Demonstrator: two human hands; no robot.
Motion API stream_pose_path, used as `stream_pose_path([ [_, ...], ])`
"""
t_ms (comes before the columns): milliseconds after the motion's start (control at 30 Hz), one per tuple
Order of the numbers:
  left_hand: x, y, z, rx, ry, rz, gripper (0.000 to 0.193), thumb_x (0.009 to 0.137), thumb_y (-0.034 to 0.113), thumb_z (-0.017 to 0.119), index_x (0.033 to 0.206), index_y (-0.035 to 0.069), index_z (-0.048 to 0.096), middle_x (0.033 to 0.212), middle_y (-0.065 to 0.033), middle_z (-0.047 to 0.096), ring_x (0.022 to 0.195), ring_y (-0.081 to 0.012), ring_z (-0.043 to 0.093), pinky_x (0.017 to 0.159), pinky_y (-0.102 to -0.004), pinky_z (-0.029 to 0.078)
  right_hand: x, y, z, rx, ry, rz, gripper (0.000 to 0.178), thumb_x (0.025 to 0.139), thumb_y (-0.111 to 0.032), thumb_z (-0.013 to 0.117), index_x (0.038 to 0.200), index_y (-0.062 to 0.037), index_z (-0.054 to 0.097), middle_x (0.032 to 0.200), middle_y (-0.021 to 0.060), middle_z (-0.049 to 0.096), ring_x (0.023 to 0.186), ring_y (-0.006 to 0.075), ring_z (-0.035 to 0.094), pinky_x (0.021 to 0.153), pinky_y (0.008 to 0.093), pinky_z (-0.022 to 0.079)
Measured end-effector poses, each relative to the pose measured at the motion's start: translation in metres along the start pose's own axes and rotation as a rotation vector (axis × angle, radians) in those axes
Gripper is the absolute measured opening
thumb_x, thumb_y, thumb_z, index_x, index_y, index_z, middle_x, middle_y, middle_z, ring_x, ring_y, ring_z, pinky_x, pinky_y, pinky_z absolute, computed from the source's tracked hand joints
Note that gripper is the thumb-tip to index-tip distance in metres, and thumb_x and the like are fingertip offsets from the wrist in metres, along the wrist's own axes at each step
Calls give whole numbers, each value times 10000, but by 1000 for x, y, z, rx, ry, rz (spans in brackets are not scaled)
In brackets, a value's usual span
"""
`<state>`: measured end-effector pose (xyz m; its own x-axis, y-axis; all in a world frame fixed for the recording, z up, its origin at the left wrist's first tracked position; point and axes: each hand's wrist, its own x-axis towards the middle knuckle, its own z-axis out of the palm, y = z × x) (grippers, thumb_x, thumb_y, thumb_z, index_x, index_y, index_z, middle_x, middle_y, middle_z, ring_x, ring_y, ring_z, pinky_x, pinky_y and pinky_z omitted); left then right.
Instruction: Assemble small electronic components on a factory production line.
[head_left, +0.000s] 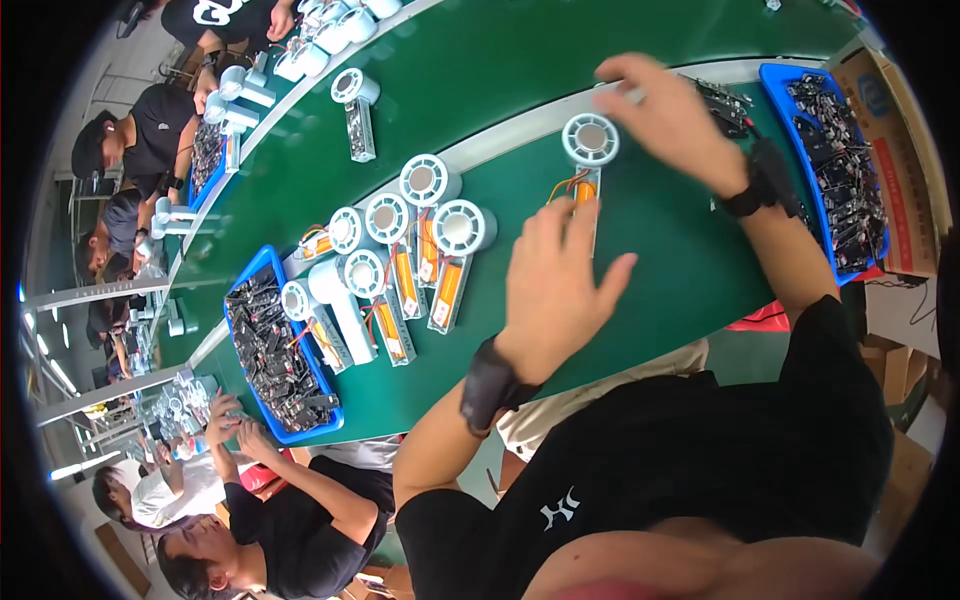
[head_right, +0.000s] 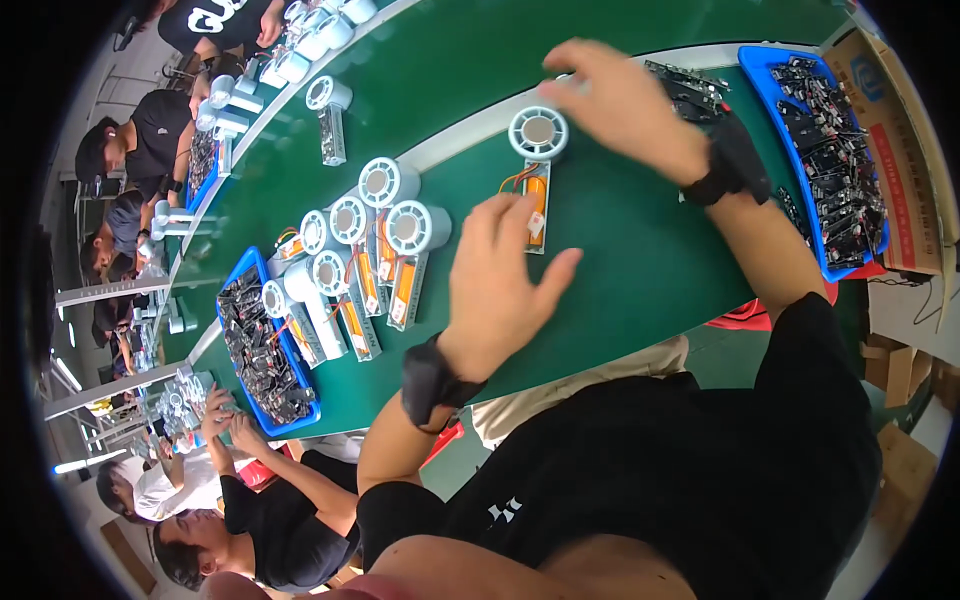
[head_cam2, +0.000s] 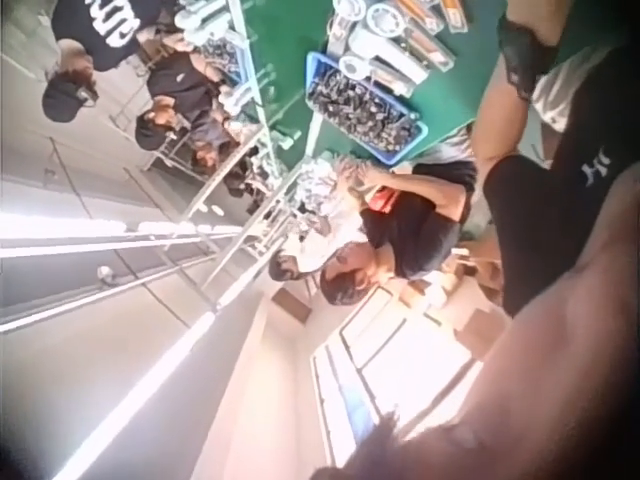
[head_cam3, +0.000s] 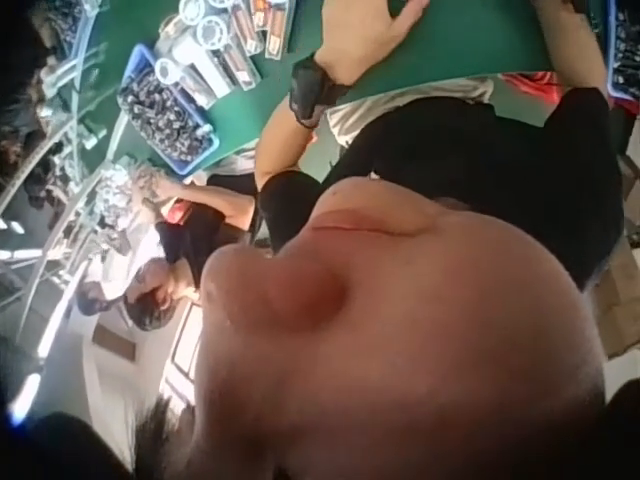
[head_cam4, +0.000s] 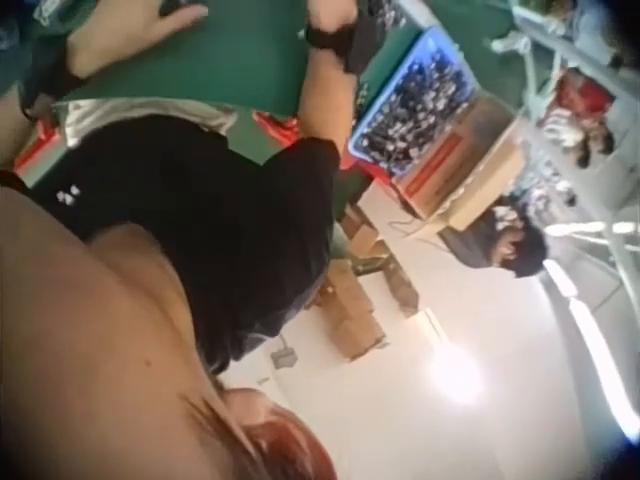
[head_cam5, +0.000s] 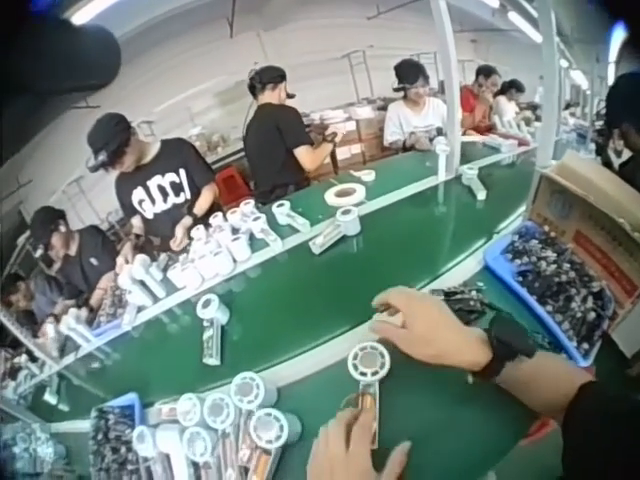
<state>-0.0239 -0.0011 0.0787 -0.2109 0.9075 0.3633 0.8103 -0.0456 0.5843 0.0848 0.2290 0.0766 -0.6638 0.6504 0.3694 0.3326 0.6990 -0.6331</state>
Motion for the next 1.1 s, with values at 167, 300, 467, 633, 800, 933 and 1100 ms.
stream_pose_path([
  [167, 20, -14, 47, -79, -28, 152, 450, 799, 122, 778, 1214, 36, 628, 1204, -180, 545, 1077, -383, 548, 876, -452, 507, 3, 86, -70, -502, -200, 371, 278, 907, -187, 681, 1128, -21, 659, 1051, 179, 708, 917, 378, 689, 784, 451, 543],
  [300, 17, -20, 52, -234, 53, 62, 405, 760, 27, 760, 1155, 53, 676, 1193, -167, 531, 1036, -339, 578, 863, -405, 519, 9, 97, -72, -569, -140, 203, 183, 829, -158, 687, 938, -13, 660, 801, 183, 697, 803, 376, 687, 741, 466, 535],
  [467, 16, -26, 51, -274, 4, 85, 371, 759, -4, 755, 1122, 41, 686, 1178, -158, 513, 984, -303, 591, 809, -379, 524, 9, 89, -74, -377, -174, 174, 256, 820, -143, 721, 1037, -22, 661, 880, 141, 704, 862, 341, 692, 758, 429, 532],
  [633, 18, -28, 45, -355, -53, 157, 348, 774, -5, 750, 1114, 34, 685, 1160, -148, 534, 932, -259, 599, 750, -346, 519, 6, 89, -71, -177, -168, 240, 327, 848, -88, 693, 1164, -13, 658, 962, 114, 704, 904, 267, 692, 806, 374, 549],
  [800, 14, -31, 42, -555, -56, -6, 276, 814, -31, 723, 1083, 11, 675, 1103, -131, 582, 841, -184, 589, 679, -293, 498, 5, 89, -61, -304, -230, 182, 340, 847, -56, 663, 1185, -20, 670, 996, 107, 693, 919, 226, 685, 840, 340, 556],
  [933, 9, -40, 40, -622, 47, -58, 261, 839, -42, 715, 1090, -6, 657, 1070, -125, 600, 816, -159, 576, 666, -277, 488, 7, 69, -59, -111, -109, 46, 345, 836, -36, 643, 1179, -19, 678, 1002, 94, 696, 923, 202, 684, 844, 346, 559],
  [1100, 12, -34, 37, -589, 197, -34, 358, 840, -39, 743, 1171, -20, 608, 1058, -129, 596, 866, -183, 584, 736, -294, 493, -4, 9, -56, 254, -251, -30, 344, 815, 4, 645, 1156, -13, 686, 1021, 65, 695, 911, 161, 669, 838, 331, 557],
])
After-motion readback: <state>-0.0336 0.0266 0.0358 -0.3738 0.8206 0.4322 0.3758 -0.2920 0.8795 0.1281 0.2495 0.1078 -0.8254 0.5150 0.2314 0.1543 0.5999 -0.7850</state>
